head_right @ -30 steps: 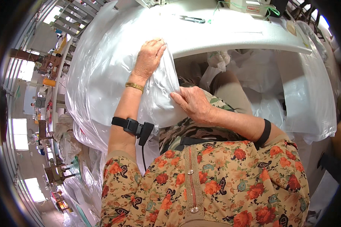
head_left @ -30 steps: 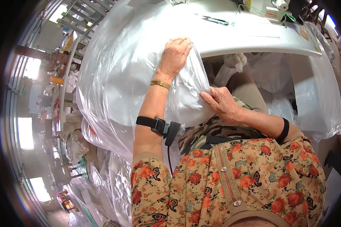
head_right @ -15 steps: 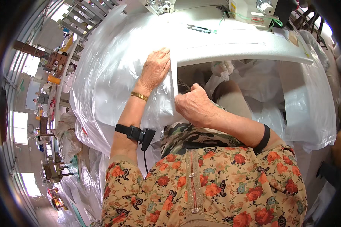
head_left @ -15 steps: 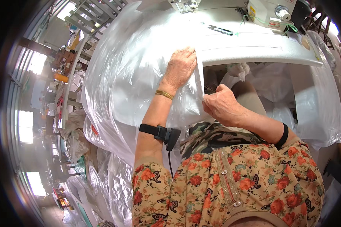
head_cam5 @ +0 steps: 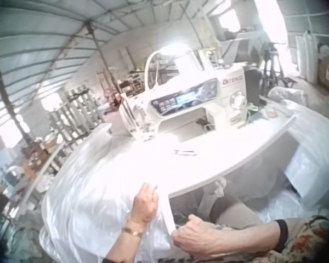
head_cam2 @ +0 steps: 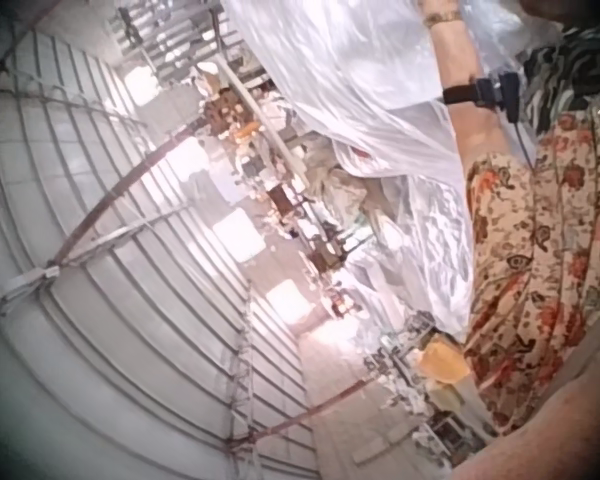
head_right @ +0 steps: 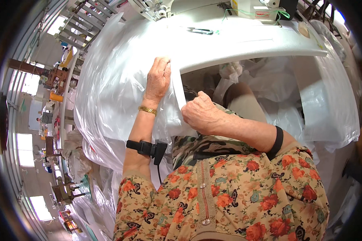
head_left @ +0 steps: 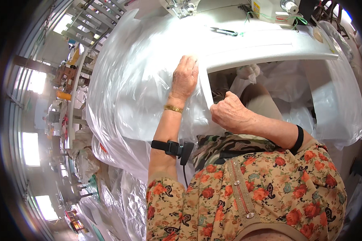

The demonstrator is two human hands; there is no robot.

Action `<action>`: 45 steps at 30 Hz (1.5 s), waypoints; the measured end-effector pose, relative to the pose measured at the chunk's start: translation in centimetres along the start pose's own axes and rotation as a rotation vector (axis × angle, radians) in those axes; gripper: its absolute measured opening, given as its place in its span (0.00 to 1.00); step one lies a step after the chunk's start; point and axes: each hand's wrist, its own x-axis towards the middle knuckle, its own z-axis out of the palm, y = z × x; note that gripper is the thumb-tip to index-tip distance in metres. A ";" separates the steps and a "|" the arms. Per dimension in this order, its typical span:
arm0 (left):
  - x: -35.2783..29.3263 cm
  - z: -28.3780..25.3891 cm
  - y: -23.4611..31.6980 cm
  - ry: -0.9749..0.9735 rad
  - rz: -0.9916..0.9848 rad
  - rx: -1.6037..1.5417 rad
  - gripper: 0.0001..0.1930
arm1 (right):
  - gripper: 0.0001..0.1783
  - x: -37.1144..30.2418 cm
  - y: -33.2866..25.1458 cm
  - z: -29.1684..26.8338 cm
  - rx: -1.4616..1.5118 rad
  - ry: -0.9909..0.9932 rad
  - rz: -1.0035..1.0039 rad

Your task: Sewing large white plastic sheets using an industrial sewing machine.

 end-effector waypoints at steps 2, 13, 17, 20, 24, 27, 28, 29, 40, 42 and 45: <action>0.0 0.1 0.3 0.007 -0.005 0.027 0.10 | 0.10 -0.2 0.0 0.2 0.010 0.001 0.018; 1.1 -0.6 0.7 -0.106 0.046 0.121 0.11 | 0.13 -0.6 -0.1 2.6 0.334 0.371 0.013; 2.5 -1.1 -0.2 -0.151 0.027 0.119 0.12 | 0.10 0.3 0.5 2.5 0.478 0.361 0.113; 4.0 -1.5 -1.2 -0.180 0.040 0.109 0.12 | 0.16 1.3 1.1 1.9 0.493 0.368 0.162; 5.9 -1.8 -2.6 -0.244 -0.009 0.101 0.11 | 0.18 3.0 1.6 0.7 0.501 0.441 0.263; 7.0 -1.5 -3.8 -0.231 -0.020 0.109 0.11 | 0.19 4.4 2.2 -0.1 0.413 0.407 0.327; 7.4 -1.3 -4.4 -0.235 -0.036 0.122 0.11 | 0.20 5.0 2.5 -0.5 0.409 0.370 0.367; 7.8 -1.0 -5.0 -0.221 -0.017 0.143 0.11 | 0.20 5.4 2.8 -0.7 0.409 0.369 0.372; 9.1 -1.9 -4.1 -0.245 -0.371 0.124 0.16 | 0.20 7.0 5.0 -1.6 0.580 0.403 0.519; 6.9 -3.1 -0.7 0.149 -0.046 0.203 0.15 | 0.21 5.9 5.7 -1.5 0.730 0.441 0.553; -1.0 -4.2 5.7 0.132 -0.267 -0.299 0.15 | 0.20 4.0 6.2 -0.9 0.949 0.402 0.500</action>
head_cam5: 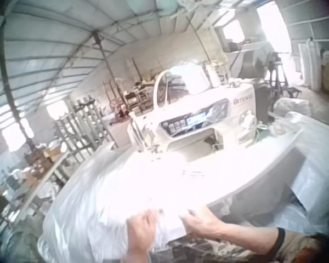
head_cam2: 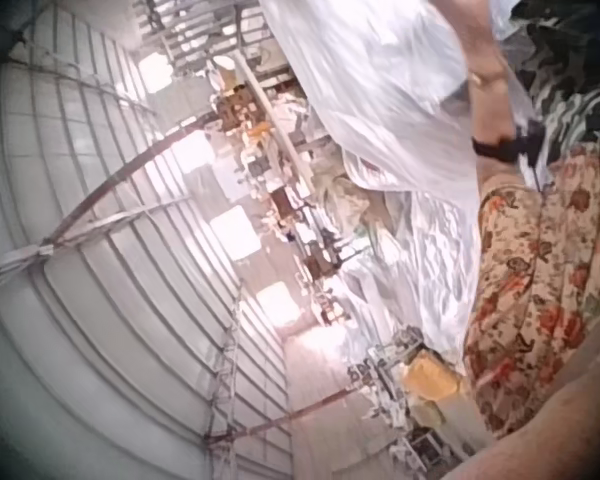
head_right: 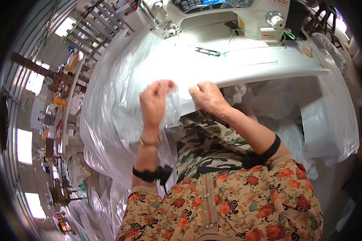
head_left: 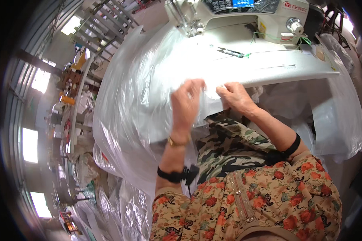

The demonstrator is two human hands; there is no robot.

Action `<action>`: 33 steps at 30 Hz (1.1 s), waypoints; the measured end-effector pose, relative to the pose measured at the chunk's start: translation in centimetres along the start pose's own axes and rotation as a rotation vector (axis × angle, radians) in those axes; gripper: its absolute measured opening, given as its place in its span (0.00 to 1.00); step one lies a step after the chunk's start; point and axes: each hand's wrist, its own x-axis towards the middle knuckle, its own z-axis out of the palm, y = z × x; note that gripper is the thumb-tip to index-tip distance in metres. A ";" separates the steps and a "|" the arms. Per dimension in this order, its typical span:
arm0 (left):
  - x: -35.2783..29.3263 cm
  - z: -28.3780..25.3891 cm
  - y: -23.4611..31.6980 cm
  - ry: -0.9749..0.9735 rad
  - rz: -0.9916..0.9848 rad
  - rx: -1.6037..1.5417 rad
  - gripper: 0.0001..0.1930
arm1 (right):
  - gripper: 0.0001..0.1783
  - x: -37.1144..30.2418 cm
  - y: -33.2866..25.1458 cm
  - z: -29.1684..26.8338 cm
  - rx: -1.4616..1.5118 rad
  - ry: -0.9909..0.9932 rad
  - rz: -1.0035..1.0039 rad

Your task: Sewing large white plastic sheets using an industrial sewing machine.

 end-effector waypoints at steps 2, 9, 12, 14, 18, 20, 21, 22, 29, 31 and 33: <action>-6.0 1.1 1.3 -0.358 -0.397 -0.406 0.14 | 0.19 -1.1 0.7 0.1 0.180 -0.083 0.021; -13.6 5.0 -9.0 -0.350 -0.376 -0.029 0.20 | 0.18 -2.5 1.4 1.1 0.551 -0.105 0.093; -14.5 0.7 -15.6 0.012 -0.554 0.445 0.23 | 0.17 -2.4 1.7 0.6 0.594 -0.091 0.093; -15.1 -4.6 -18.9 0.108 -0.648 0.577 0.21 | 0.15 -2.3 1.9 0.8 0.580 -0.113 0.145; -14.6 -15.0 -20.7 -0.083 -0.929 0.827 0.18 | 0.15 -2.2 2.2 2.4 0.596 -0.164 0.183; -13.1 -17.0 -18.3 -0.435 -1.025 0.919 0.17 | 0.15 -2.3 2.5 2.9 0.600 -0.176 0.165; -12.2 -16.8 -16.3 -0.633 -1.010 0.910 0.16 | 0.15 -2.4 2.6 3.0 0.585 -0.166 0.163; -11.3 -15.8 -13.8 -0.780 -0.943 0.827 0.16 | 0.15 -2.4 2.7 3.0 0.569 -0.155 0.160; -8.1 -0.4 4.8 -0.617 0.171 -0.062 0.14 | 0.17 -2.0 3.9 3.2 0.513 -0.196 0.061; -5.2 1.9 4.5 -0.313 0.496 0.251 0.20 | 0.16 -1.9 4.4 2.8 0.417 -0.245 -0.034; -3.7 2.3 2.9 -0.250 0.336 0.287 0.22 | 0.15 -1.9 4.7 2.4 0.516 -0.199 -0.022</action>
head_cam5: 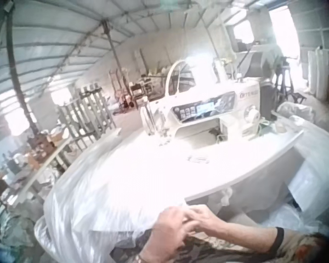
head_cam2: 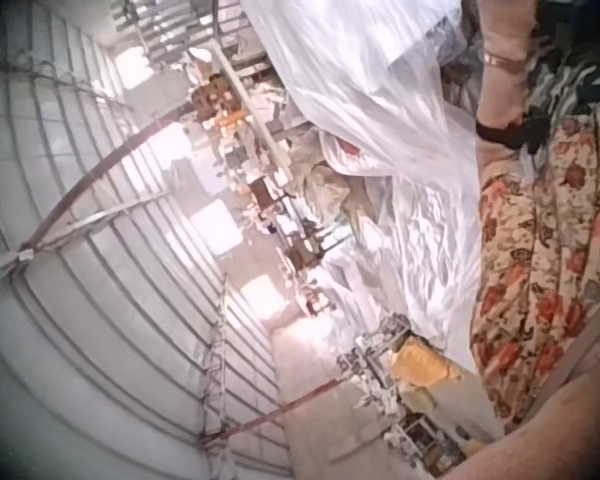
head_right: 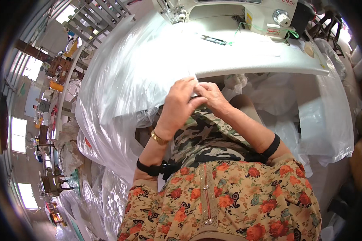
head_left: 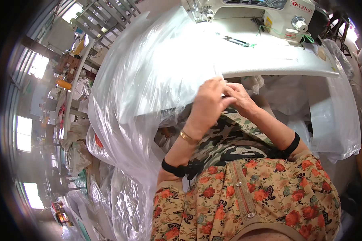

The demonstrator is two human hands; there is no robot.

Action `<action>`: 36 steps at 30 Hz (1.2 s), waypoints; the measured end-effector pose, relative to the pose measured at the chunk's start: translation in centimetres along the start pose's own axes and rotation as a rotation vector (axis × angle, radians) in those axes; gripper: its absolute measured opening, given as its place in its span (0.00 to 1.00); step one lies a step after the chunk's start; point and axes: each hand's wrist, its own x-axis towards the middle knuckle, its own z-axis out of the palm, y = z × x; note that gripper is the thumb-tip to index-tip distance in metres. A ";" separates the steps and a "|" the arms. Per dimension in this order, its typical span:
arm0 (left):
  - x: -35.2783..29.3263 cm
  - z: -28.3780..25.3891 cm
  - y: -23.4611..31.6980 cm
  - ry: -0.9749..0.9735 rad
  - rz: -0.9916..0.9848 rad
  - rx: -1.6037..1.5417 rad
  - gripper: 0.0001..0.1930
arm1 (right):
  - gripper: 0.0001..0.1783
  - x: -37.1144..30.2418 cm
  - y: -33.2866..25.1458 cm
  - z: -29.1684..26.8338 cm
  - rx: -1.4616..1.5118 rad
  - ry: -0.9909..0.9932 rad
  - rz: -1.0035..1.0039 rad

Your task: Sewing large white plastic sheets using an industrial sewing machine.

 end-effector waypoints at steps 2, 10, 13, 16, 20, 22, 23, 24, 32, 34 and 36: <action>-0.3 0.6 -1.7 0.013 -0.189 0.041 0.23 | 0.15 -0.2 0.0 -0.4 0.197 0.074 0.145; -2.3 1.9 -3.3 0.117 -0.325 -0.079 0.10 | 0.17 -0.4 0.0 -0.5 0.180 -0.003 0.120; -2.2 1.9 -3.1 0.207 -0.389 -0.191 0.06 | 0.17 -0.4 0.0 -0.5 0.139 -0.036 0.107; -1.9 2.0 -2.6 0.323 -0.468 -0.336 0.05 | 0.18 -0.4 0.0 -0.1 0.076 0.059 0.047; -1.4 2.7 -1.3 0.294 -0.593 -0.481 0.05 | 0.18 -0.5 -0.3 0.5 0.084 -0.005 0.013; -1.3 2.9 -0.7 0.196 -0.568 -0.495 0.05 | 0.18 -0.5 -0.6 0.5 0.093 -0.034 0.013; -1.3 2.8 -0.4 0.185 -0.595 -0.485 0.05 | 0.17 -0.6 -0.8 0.4 0.161 -0.060 0.048; -1.4 2.7 -0.1 0.172 -0.478 -0.288 0.04 | 0.16 -0.6 -0.9 0.3 0.229 -0.106 0.071; -2.0 2.5 0.5 0.081 -0.154 0.223 0.04 | 0.16 -1.1 -2.0 0.4 0.261 -0.159 0.055; -1.8 2.4 0.5 0.073 -0.135 0.253 0.04 | 0.17 -1.1 -2.4 0.5 0.210 -0.171 0.075; -1.7 2.4 0.7 0.062 -0.116 0.278 0.05 | 0.17 -0.9 -2.7 0.6 0.209 -0.156 0.101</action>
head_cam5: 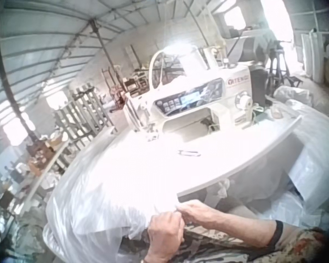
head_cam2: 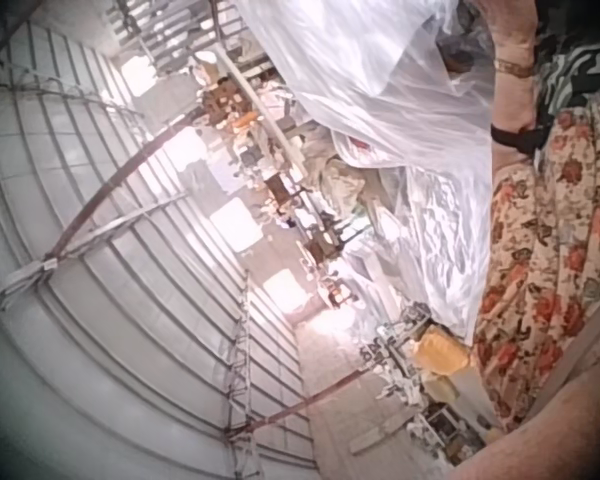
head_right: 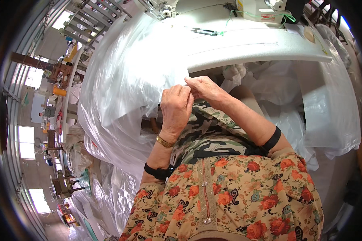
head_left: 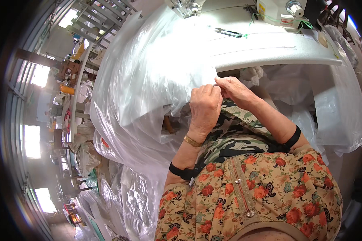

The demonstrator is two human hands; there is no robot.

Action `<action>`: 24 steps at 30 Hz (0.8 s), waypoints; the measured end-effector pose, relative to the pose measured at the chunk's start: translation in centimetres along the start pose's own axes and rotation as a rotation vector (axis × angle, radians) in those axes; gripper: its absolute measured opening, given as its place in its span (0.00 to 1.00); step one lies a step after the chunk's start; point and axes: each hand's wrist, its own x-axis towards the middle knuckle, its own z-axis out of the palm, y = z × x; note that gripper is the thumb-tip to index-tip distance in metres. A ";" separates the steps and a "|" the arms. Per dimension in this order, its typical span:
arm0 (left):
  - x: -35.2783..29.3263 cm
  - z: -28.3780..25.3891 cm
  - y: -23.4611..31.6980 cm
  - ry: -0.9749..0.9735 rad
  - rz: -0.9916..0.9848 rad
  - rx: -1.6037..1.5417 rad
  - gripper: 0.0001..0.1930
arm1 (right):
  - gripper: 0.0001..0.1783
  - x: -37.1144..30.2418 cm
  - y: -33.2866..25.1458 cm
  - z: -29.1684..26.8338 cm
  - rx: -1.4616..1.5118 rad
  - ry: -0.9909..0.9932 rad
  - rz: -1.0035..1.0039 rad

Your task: Sewing large white plastic sheets using an industrial sewing machine.

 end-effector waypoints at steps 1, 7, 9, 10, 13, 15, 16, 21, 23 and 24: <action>-0.1 -0.1 0.1 -0.005 0.026 0.036 0.05 | 0.17 0.1 -0.2 0.1 0.025 -0.013 0.019; -3.1 -0.3 1.0 -0.121 0.004 -0.091 0.07 | 0.17 -0.3 -0.8 0.1 -0.088 0.034 0.056; -4.1 0.2 0.5 -0.561 -0.447 -0.440 0.12 | 0.18 -0.3 -1.1 0.1 -0.125 0.068 0.068; -4.2 0.8 0.0 -0.652 -0.580 -0.517 0.19 | 0.18 -0.4 -1.2 0.1 -0.126 0.043 0.094; -4.4 3.7 0.3 -0.177 -0.846 -1.526 0.24 | 0.19 -0.3 -1.3 0.2 -0.198 0.084 0.137; -3.4 5.3 -0.7 -0.137 -1.000 -1.741 0.27 | 0.17 -0.4 -1.1 0.3 -0.259 0.120 0.093; -2.7 5.8 -1.2 -0.096 -0.868 -1.972 0.27 | 0.19 -0.3 -1.0 0.4 -0.288 0.150 0.056; -0.5 6.3 -0.8 0.223 -1.255 -1.881 0.14 | 0.22 -0.5 -1.0 0.9 -0.437 0.169 -0.054; -0.1 6.1 -0.4 0.276 -1.286 -1.903 0.11 | 0.20 -0.7 -1.2 1.1 -0.930 0.264 -0.143; 0.0 6.0 -0.3 0.345 -1.287 -1.909 0.10 | 0.17 -0.8 -1.4 1.3 -0.998 0.281 -0.155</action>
